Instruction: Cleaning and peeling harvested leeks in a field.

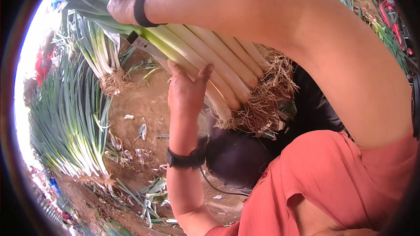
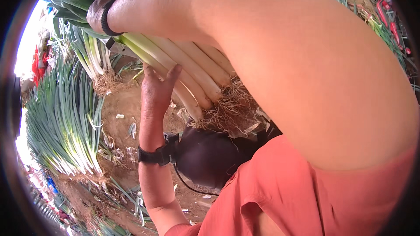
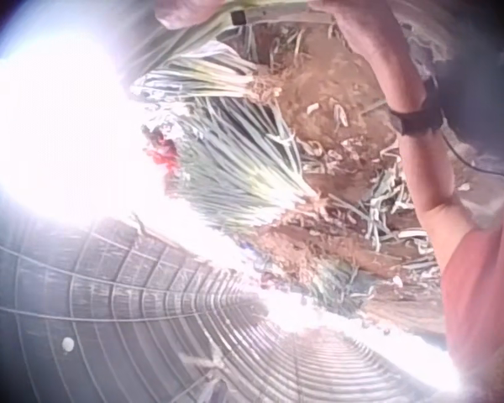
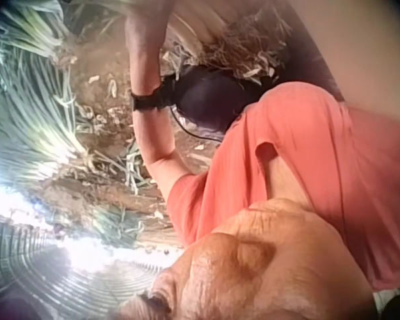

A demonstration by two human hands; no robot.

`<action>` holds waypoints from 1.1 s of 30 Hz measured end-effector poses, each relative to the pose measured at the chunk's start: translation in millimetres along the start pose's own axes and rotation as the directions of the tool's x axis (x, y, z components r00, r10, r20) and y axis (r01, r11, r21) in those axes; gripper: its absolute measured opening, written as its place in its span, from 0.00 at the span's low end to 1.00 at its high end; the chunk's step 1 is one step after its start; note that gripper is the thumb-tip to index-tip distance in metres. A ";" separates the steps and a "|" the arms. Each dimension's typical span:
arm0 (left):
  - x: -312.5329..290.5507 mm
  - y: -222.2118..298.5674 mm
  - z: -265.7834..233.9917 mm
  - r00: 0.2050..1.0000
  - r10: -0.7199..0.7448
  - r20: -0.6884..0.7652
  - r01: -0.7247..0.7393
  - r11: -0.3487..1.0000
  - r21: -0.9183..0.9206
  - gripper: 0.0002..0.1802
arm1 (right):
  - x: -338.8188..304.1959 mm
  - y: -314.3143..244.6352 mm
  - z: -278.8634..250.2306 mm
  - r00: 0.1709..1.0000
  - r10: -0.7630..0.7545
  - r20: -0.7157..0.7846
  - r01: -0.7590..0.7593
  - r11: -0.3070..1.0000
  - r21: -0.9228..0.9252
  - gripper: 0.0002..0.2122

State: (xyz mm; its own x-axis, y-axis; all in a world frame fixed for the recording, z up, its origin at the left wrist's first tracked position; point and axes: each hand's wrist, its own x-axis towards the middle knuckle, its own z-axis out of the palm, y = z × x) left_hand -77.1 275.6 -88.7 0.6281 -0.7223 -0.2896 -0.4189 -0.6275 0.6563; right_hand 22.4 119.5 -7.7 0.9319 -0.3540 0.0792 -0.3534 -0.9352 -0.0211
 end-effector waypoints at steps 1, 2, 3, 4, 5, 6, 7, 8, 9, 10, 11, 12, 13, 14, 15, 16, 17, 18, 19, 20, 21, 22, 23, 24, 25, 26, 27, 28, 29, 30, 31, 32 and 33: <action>-3.3 12.0 -6.5 0.997 -0.064 0.042 0.060 0.994 0.087 0.43 | -0.2 2.0 -0.2 1.000 0.002 -0.003 -0.002 1.000 0.001 0.10; -5.9 19.5 -9.1 0.988 -0.130 0.077 0.115 0.978 0.176 0.41 | -0.8 3.2 0.4 1.000 0.011 -0.003 -0.011 1.000 0.002 0.10; -8.5 21.1 -9.8 0.967 -0.170 0.188 0.131 0.970 0.205 0.40 | -1.9 2.1 -0.7 1.000 0.017 -0.006 -0.017 1.000 0.003 0.10; -12.7 21.8 -10.8 0.932 -0.211 0.295 0.143 0.961 0.236 0.38 | -2.4 1.8 -2.1 1.000 0.023 -0.009 -0.023 1.000 0.004 0.10; -17.0 22.6 -11.5 0.882 -0.252 0.398 0.152 0.951 0.268 0.37 | -3.0 2.6 -3.3 1.000 0.028 -0.004 -0.028 0.999 0.022 0.10; -22.7 19.9 -8.4 0.903 -0.205 0.377 0.135 0.970 0.203 0.36 | -4.9 3.2 -3.3 1.000 0.012 -0.016 -0.011 0.999 0.033 0.10; -28.7 15.4 -2.9 0.922 -0.157 0.353 0.115 0.984 0.138 0.36 | -6.8 4.3 -3.2 1.000 -0.004 -0.028 0.005 0.999 0.044 0.10; -30.7 14.0 0.6 0.939 -0.111 0.326 0.092 0.993 0.073 0.36 | -8.1 5.5 -3.7 0.999 -0.020 -0.040 0.022 0.998 0.054 0.10; -28.1 26.4 -4.3 0.891 -0.242 0.385 0.264 0.965 -0.005 0.33 | -8.3 3.9 -2.9 0.999 -0.008 -0.053 0.011 0.998 0.060 0.10; -28.3 25.4 -3.1 0.897 -0.217 0.386 0.259 0.964 -0.062 0.33 | -9.2 4.9 -1.9 0.999 -0.012 -0.054 0.015 0.997 0.070 0.10; -28.5 22.7 -2.3 0.903 -0.192 0.384 0.255 0.960 -0.119 0.32 | -9.6 6.3 -1.7 0.998 -0.015 -0.054 0.020 0.997 0.081 0.09; -30.9 19.9 -0.9 0.908 -0.173 0.383 0.253 0.952 -0.170 0.32 | -10.6 7.1 -1.2 0.998 -0.017 -0.054 0.023 0.995 0.098 0.09; -34.1 17.6 1.8 0.920 -0.153 0.362 0.241 0.947 -0.212 0.31 | -10.1 8.7 -2.5 0.998 -0.054 -0.038 0.056 0.997 0.057 0.08; -37.8 14.8 4.9 0.931 -0.134 0.339 0.228 0.940 -0.254 0.30 | -12.1 9.0 -1.5 0.998 -0.062 -0.031 0.064 0.997 0.046 0.09; -40.4 12.3 7.2 0.944 -0.107 0.313 0.205 0.932 -0.300 0.29 | -13.6 9.3 -1.3 0.997 -0.069 -0.026 0.069 0.997 0.027 0.09; -42.1 7.6 5.1 0.927 -0.081 0.366 0.191 0.942 -0.275 0.28 | -15.2 9.6 -1.0 0.997 -0.076 -0.022 0.076 0.997 0.007 0.09; -43.0 0.1 -0.4 0.907 -0.057 0.418 0.176 0.952 -0.252 0.27 | -15.6 7.7 -1.1 0.999 -0.025 -0.035 0.028 0.998 0.063 0.09; -47.9 -6.8 -3.9 0.886 -0.041 0.461 0.166 0.958 -0.235 0.26 | -16.2 6.1 -1.1 0.998 -0.034 -0.053 0.037 0.998 0.059 0.09; -54.2 -18.3 0.0 0.885 0.009 0.466 0.110 0.967 -0.229 0.25 | -15.2 7.3 0.9 0.997 -0.042 -0.070 0.046 0.997 0.056 0.09; -61.4 -33.2 7.0 0.881 0.059 0.470 0.054 0.973 -0.223 0.24 | -13.7 8.6 2.8 0.995 -0.051 -0.087 0.056 0.997 0.052 0.09; -71.0 -45.4 7.2 0.877 0.084 0.474 0.018 0.978 -0.207 0.23 | -10.6 2.4 5.4 0.989 -0.109 -0.101 0.111 0.994 0.022 0.09; -69.4 -36.4 6.3 0.871 0.052 0.489 0.064 0.974 -0.219 0.22 | -3.2 9.2 8.2 0.992 -0.084 -0.090 0.087 0.996 0.027 0.10; -67.1 -22.1 4.8 0.863 0.021 0.504 0.110 0.967 -0.229 0.21 | 5.0 14.2 9.8 0.995 -0.059 -0.079 0.062 0.998 0.033 0.11; -68.2 -15.3 2.8 0.855 -0.020 0.518 0.169 0.956 -0.241 0.21 | 5.9 10.5 10.5 0.997 -0.045 -0.061 0.048 0.998 0.044 0.12; -71.0 -11.3 1.5 0.866 -0.047 0.498 0.183 0.956 -0.228 0.20 | 6.0 8.1 11.3 0.998 0.012 -0.059 -0.009 0.998 0.060 0.13; -73.6 -7.5 0.5 0.875 -0.073 0.478 0.196 0.957 -0.214 0.19 | 5.6 8.6 11.8 0.998 0.007 -0.066 -0.004 0.999 0.048 0.13; -77.3 -7.9 0.7 0.884 -0.103 0.456 0.216 0.955 -0.203 0.18 | 3.6 6.0 13.0 0.998 -0.003 -0.069 0.006 0.999 0.038 0.13; -79.8 -12.2 3.6 0.894 -0.087 0.440 0.217 0.943 -0.254 0.17 | 1.4 3.4 14.2 0.997 -0.014 -0.073 0.016 0.999 0.028 0.13; -81.8 -18.6 7.8 0.904 -0.072 0.422 0.216 0.927 -0.305 0.17 | -0.9 0.2 15.5 0.997 -0.024 -0.076 0.026 0.999 0.019 0.13; -81.4 -20.1 11.2 0.916 -0.044 0.399 0.201 0.910 -0.362 0.16 | -0.9 1.0 15.0 0.996 -0.033 -0.084 0.032 0.999 -0.003 0.13; -81.5 -20.1 12.0 0.924 -0.039 0.381 0.175 0.927 -0.331 0.17 | -0.5 0.1 15.0 0.995 -0.041 -0.090 0.040 0.999 -0.020 0.13; -81.9 -20.5 12.4 0.931 -0.034 0.363 0.151 0.942 -0.299 0.17 | 0.4 -1.0 15.0 0.994 -0.049 -0.098 0.046 0.998 -0.034 0.13; -82.2 -21.2 12.6 0.938 -0.030 0.344 0.128 0.955 -0.266 0.17 | 2.2 -2.6 14.8 0.993 -0.057 -0.103 0.053 0.998 -0.043 0.13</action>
State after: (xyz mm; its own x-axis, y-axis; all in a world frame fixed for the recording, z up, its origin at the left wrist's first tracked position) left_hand -128.1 344.7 -87.6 0.3761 -0.7590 -0.5314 -0.1451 -0.6147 0.7753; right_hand 26.6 121.0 -22.2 0.9372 -0.2975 0.1823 -0.3070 -0.9514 0.0255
